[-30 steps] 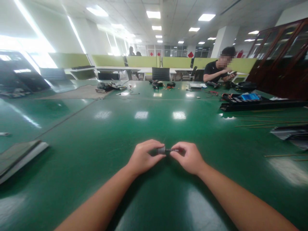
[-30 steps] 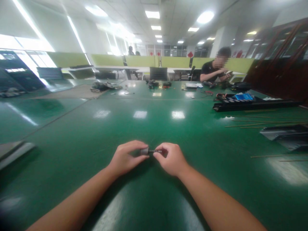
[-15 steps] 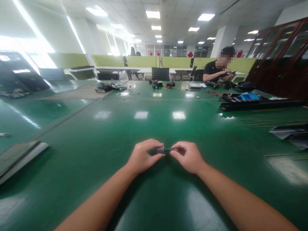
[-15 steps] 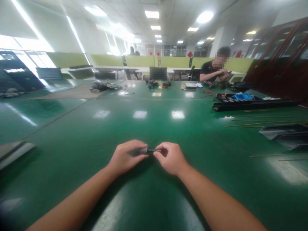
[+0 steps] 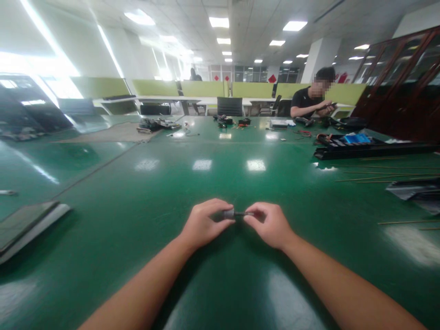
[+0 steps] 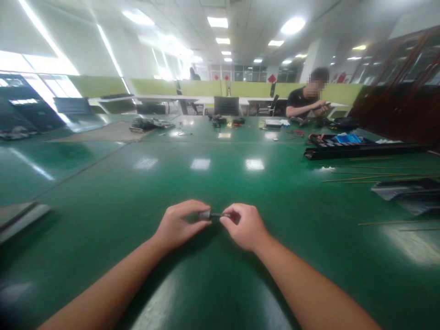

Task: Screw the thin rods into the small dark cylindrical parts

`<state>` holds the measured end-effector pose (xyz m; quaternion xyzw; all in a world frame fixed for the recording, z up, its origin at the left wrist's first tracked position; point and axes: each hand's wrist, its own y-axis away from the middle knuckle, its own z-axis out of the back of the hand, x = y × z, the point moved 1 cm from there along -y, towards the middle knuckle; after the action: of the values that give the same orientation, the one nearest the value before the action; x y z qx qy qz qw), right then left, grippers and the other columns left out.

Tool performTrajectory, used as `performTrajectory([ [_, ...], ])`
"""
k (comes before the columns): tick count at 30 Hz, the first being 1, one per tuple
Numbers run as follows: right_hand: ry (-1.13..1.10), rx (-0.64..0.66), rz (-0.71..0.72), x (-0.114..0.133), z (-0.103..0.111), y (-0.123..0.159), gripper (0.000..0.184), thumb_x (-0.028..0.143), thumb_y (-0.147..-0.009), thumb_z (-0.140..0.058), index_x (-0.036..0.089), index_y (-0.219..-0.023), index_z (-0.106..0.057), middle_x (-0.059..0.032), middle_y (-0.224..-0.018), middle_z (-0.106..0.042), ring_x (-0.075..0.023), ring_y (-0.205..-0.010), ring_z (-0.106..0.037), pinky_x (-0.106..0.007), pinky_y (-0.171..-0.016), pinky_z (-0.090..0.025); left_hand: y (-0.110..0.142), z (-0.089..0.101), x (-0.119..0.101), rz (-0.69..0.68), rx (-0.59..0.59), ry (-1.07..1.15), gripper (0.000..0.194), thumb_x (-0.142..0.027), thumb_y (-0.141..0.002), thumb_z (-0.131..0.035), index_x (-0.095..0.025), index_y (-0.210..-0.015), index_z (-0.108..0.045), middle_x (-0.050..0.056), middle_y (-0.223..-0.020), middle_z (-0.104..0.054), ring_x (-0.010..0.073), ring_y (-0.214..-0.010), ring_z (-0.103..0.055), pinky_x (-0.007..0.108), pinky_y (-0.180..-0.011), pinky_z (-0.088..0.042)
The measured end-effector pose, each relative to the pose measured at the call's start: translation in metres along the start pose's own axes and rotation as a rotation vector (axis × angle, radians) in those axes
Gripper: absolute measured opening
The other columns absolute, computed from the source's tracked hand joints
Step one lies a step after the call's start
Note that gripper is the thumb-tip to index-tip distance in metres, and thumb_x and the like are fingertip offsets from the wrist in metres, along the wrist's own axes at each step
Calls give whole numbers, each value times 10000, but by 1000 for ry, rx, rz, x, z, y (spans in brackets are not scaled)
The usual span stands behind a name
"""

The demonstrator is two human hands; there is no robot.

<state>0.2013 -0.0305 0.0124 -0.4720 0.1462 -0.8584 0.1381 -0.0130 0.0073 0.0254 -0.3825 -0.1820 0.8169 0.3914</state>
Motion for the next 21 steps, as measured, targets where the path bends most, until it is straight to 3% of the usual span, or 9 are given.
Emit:
performTrajectory([
  [21, 5, -18, 7, -1, 1, 0, 66, 226, -799, -681, 187, -806, -734, -17, -731, -711, -166, -657, -628, -259, -617, -455, -1, 2, 1, -3, -13, -24, 241, -249, -758, -790, -201, -988, -733, 48, -955, -746, 169, -862, -700, 289, -814, -569],
])
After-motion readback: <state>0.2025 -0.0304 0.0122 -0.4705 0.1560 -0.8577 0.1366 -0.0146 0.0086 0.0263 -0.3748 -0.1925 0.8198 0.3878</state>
